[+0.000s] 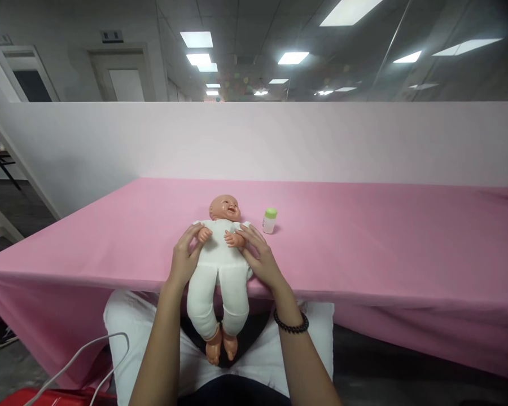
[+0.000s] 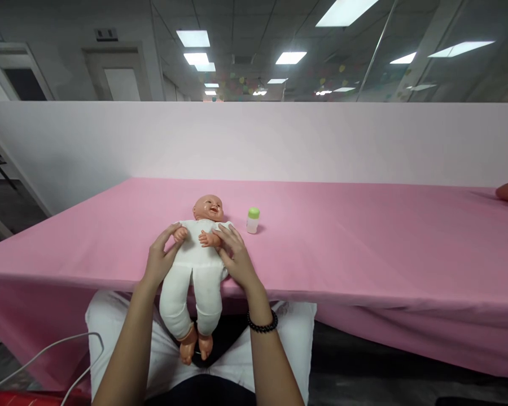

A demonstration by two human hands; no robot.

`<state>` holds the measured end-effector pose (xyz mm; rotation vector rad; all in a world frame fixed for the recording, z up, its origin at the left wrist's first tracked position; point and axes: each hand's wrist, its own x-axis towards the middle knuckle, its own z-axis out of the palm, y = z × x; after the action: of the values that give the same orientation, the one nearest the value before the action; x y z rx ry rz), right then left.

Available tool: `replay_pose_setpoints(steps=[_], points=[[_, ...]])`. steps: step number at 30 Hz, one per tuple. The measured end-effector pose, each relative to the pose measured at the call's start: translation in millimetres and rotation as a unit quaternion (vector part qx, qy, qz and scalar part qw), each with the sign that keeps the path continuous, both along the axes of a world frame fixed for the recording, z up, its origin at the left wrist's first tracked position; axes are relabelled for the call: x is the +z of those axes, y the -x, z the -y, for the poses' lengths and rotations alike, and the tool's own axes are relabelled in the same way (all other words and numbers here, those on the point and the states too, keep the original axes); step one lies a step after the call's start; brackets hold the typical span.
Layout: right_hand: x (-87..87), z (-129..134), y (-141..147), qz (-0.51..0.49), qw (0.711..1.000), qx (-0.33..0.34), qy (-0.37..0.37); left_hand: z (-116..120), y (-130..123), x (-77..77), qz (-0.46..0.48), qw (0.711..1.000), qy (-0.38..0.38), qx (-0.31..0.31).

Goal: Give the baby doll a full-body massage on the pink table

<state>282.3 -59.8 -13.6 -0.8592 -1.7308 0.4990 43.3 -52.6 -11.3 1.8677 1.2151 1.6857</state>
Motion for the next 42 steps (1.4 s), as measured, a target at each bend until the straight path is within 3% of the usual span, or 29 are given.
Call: replay_pose_setpoints(steps=[5, 8, 10, 13, 16, 21, 24, 26, 30, 34, 39, 42], points=[[-4.8, -3.6, -2.2, 0.073, 0.997, 0.021, 0.002, -2.1, 8.8, 4.8, -0.115, 0.992, -0.007, -0.053], [-6.7, -4.2, -2.0, 0.065, 0.997, 0.028, 0.012, -1.4, 7.8, 6.7, -0.12, 0.991, 0.005, -0.058], [-5.4, -2.7, -0.8, 0.034, 0.999, 0.022, 0.022, -0.1, 3.6, 5.3, -0.065, 0.997, 0.014, -0.041], [0.3, 0.8, 2.0, -0.068, 0.997, 0.003, 0.04, 0.8, -2.2, 0.1, 0.118, 0.993, 0.025, 0.017], [5.1, 2.0, 2.8, -0.234, 0.97, -0.013, 0.06, -2.1, 0.5, -4.1, 0.303, 0.951, 0.03, 0.051], [-9.3, -8.5, -11.8, -0.497, 0.852, -0.04, 0.159, -12.4, 20.9, -6.0, 0.537, 0.838, 0.099, -0.004], [-26.8, -19.8, -26.2, -0.539, 0.809, -0.057, 0.228, -17.5, 29.2, -7.2, 0.611, 0.776, 0.155, 0.009], [-35.3, -25.8, -32.9, -0.53, 0.807, -0.058, 0.253, -20.3, 31.1, -8.9, 0.622, 0.764, 0.169, 0.016], [-38.6, -28.0, -33.2, -0.528, 0.811, -0.058, 0.243, -23.6, 30.4, -14.7, 0.566, 0.805, 0.177, 0.03], [-25.9, -18.2, -23.3, -0.533, 0.819, -0.057, 0.204, -19.8, 23.3, -17.6, 0.529, 0.837, 0.133, 0.049], [-2.8, -3.1, -5.9, -0.473, 0.875, -0.016, 0.1, -8.5, 2.1, -12.5, 0.372, 0.926, 0.03, 0.056], [1.8, 1.5, 4.1, -0.391, 0.917, 0.02, 0.072, -5.0, -8.6, -11.2, 0.276, 0.961, 0.01, 0.019]])
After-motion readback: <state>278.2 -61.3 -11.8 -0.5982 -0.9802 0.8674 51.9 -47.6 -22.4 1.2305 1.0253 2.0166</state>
